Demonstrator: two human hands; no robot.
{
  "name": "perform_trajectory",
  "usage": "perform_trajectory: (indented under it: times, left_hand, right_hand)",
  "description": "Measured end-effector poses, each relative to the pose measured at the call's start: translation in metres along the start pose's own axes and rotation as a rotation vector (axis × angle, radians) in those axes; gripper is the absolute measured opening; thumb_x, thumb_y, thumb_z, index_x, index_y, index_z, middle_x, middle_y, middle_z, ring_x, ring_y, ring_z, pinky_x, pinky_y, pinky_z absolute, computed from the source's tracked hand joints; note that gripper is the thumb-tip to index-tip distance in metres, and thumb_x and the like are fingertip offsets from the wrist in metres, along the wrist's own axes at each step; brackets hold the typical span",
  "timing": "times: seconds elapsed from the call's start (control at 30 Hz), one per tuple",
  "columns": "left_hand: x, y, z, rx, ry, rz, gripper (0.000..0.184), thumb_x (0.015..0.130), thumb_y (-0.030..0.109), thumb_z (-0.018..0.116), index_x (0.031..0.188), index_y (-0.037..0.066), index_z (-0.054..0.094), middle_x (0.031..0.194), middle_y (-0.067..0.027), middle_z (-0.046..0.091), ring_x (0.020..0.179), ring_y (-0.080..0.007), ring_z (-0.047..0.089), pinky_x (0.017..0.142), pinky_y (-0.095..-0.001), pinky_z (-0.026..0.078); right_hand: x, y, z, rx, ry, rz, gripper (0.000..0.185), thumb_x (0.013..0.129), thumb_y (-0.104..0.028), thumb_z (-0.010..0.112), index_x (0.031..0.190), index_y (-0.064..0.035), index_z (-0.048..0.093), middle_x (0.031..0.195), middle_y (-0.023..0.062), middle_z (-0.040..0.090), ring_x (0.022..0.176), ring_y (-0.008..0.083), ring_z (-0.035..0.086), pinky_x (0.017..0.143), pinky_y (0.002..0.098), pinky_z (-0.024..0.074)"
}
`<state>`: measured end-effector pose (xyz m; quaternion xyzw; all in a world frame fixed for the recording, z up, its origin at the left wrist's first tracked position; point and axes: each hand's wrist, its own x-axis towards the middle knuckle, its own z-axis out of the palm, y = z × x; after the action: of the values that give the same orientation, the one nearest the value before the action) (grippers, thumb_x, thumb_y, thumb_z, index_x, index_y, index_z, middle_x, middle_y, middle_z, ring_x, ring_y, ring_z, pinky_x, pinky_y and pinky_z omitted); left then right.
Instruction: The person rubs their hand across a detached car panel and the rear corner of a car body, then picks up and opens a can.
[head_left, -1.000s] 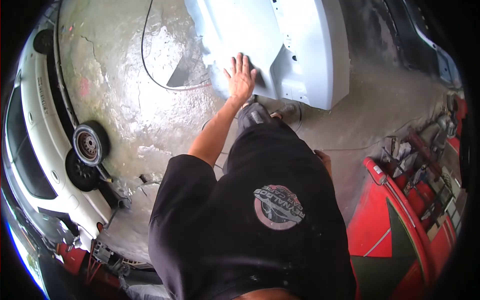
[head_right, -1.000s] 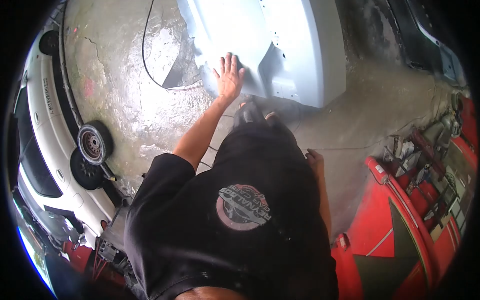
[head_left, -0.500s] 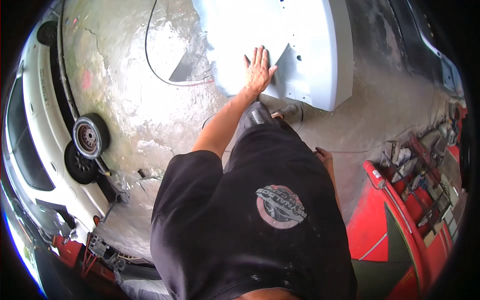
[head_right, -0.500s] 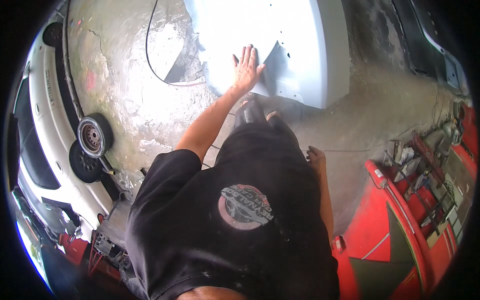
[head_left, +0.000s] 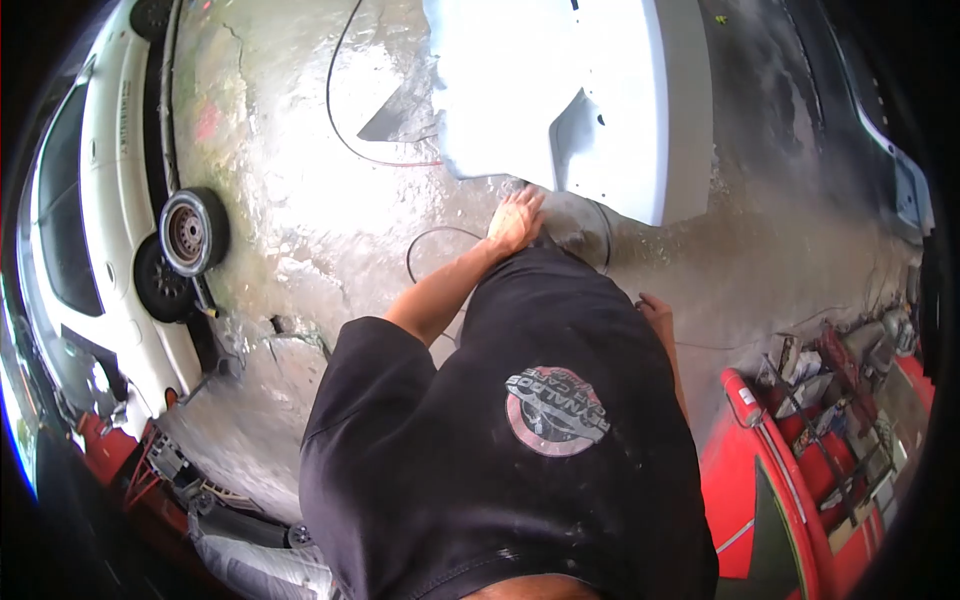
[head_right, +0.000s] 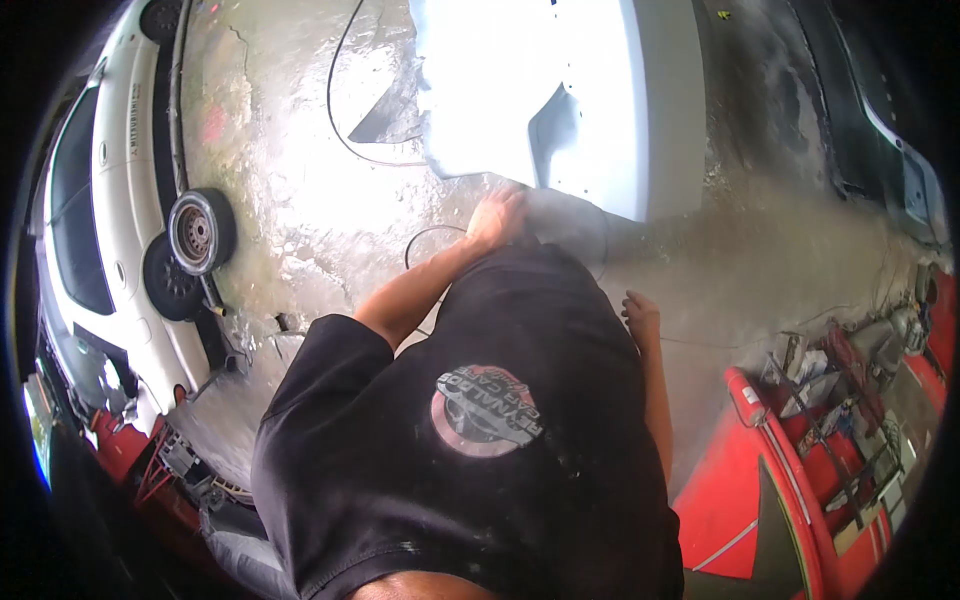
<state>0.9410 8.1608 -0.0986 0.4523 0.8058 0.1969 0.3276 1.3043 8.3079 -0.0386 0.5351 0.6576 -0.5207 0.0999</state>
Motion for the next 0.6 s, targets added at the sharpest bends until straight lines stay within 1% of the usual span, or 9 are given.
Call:
perform_trajectory:
  times: [0.03, 0.13, 0.17, 0.23, 0.33, 0.37, 0.47, 0.5, 0.6]
  left_hand:
    - [-0.010, 0.000, 0.004, -0.093, -0.077, -0.048, 0.040, 0.092, 0.030, 0.052, 0.122, 0.004, 0.058, 0.127, -0.0235, 0.056, 0.114, -0.0375, 0.056, 0.097, -0.0470, 0.044]
    - [-0.027, 0.005, 0.013, -0.150, 0.038, -0.204, 0.031, 0.091, 0.028, 0.052, 0.110, 0.007, 0.065, 0.102, -0.0221, 0.066, 0.094, -0.0385, 0.064, 0.084, -0.0455, 0.050]
    - [-0.030, 0.007, 0.015, -0.146, 0.041, -0.259, 0.032, 0.090, 0.028, 0.052, 0.111, 0.008, 0.065, 0.100, -0.0223, 0.066, 0.092, -0.0389, 0.064, 0.083, -0.0461, 0.050]
    - [-0.039, 0.006, 0.021, -0.137, 0.043, -0.366, 0.033, 0.090, 0.029, 0.051, 0.113, 0.010, 0.065, 0.096, -0.0227, 0.067, 0.089, -0.0396, 0.065, 0.081, -0.0474, 0.051]
    - [-0.051, -0.020, 0.057, -0.111, 0.048, -0.395, 0.036, 0.088, 0.030, 0.051, 0.116, 0.011, 0.064, 0.093, -0.0224, 0.067, 0.090, -0.0396, 0.065, 0.083, -0.0470, 0.050]
    - [-0.055, -0.021, 0.062, -0.116, -0.002, -0.449, 0.036, 0.089, 0.028, 0.051, 0.118, 0.012, 0.064, 0.101, -0.0226, 0.066, 0.095, -0.0399, 0.064, 0.086, -0.0468, 0.049]
    - [-0.075, 0.001, 0.066, -0.079, 0.170, -0.422, 0.035, 0.089, 0.025, 0.050, 0.117, 0.011, 0.065, 0.114, -0.0232, 0.062, 0.103, -0.0390, 0.061, 0.090, -0.0454, 0.048]
    - [-0.077, 0.015, 0.057, -0.112, 0.109, -0.463, 0.038, 0.090, 0.022, 0.051, 0.124, 0.008, 0.059, 0.130, -0.0255, 0.052, 0.113, -0.0408, 0.055, 0.095, -0.0456, 0.046]
    - [-0.064, 0.033, 0.055, -0.067, 0.339, -0.325, 0.047, 0.090, 0.022, 0.052, 0.133, 0.005, 0.050, 0.138, -0.0272, 0.044, 0.122, -0.0429, 0.047, 0.100, -0.0459, 0.041]
  right_hand:
    - [0.002, 0.007, -0.006, -0.023, -0.006, -0.011, 0.040, 0.084, -0.013, 0.053, 0.119, 0.0039, 0.061, 0.089, 0.0127, 0.067, 0.069, 0.0168, 0.063, 0.058, 0.0273, 0.0498]
    - [0.009, 0.035, -0.023, -0.085, -0.047, -0.081, 0.040, 0.083, -0.014, 0.056, 0.119, 0.0034, 0.062, 0.086, 0.0125, 0.067, 0.067, 0.0176, 0.064, 0.055, 0.0283, 0.0499]
    - [0.011, 0.045, -0.028, -0.104, -0.059, -0.112, 0.041, 0.082, -0.014, 0.057, 0.118, 0.0033, 0.062, 0.086, 0.0125, 0.067, 0.066, 0.0179, 0.064, 0.054, 0.0287, 0.0499]
    - [0.016, 0.069, -0.031, -0.029, -0.068, -0.013, 0.041, 0.081, -0.014, 0.058, 0.118, 0.0037, 0.062, 0.085, 0.0126, 0.067, 0.065, 0.0182, 0.064, 0.053, 0.0294, 0.0499]
    - [0.018, 0.086, -0.039, -0.007, -0.081, 0.039, 0.042, 0.080, -0.013, 0.058, 0.117, 0.0039, 0.062, 0.085, 0.0132, 0.068, 0.065, 0.0187, 0.064, 0.052, 0.0297, 0.0499]
    - [0.016, 0.089, -0.042, -0.017, -0.085, 0.043, 0.042, 0.079, -0.013, 0.058, 0.117, 0.0039, 0.062, 0.085, 0.0134, 0.068, 0.065, 0.0188, 0.065, 0.051, 0.0298, 0.0498]
    - [0.019, 0.114, -0.045, -0.026, -0.082, -0.001, 0.042, 0.079, -0.013, 0.058, 0.118, 0.0037, 0.062, 0.085, 0.0141, 0.068, 0.064, 0.0190, 0.064, 0.051, 0.0296, 0.0498]
    - [0.018, 0.120, -0.046, -0.014, -0.084, 0.006, 0.042, 0.079, -0.013, 0.058, 0.117, 0.0038, 0.062, 0.085, 0.0142, 0.068, 0.064, 0.0189, 0.064, 0.051, 0.0296, 0.0498]
    - [0.013, 0.124, -0.049, 0.009, -0.081, 0.022, 0.042, 0.079, -0.012, 0.057, 0.117, 0.0042, 0.062, 0.084, 0.0143, 0.068, 0.064, 0.0188, 0.065, 0.051, 0.0298, 0.0500]
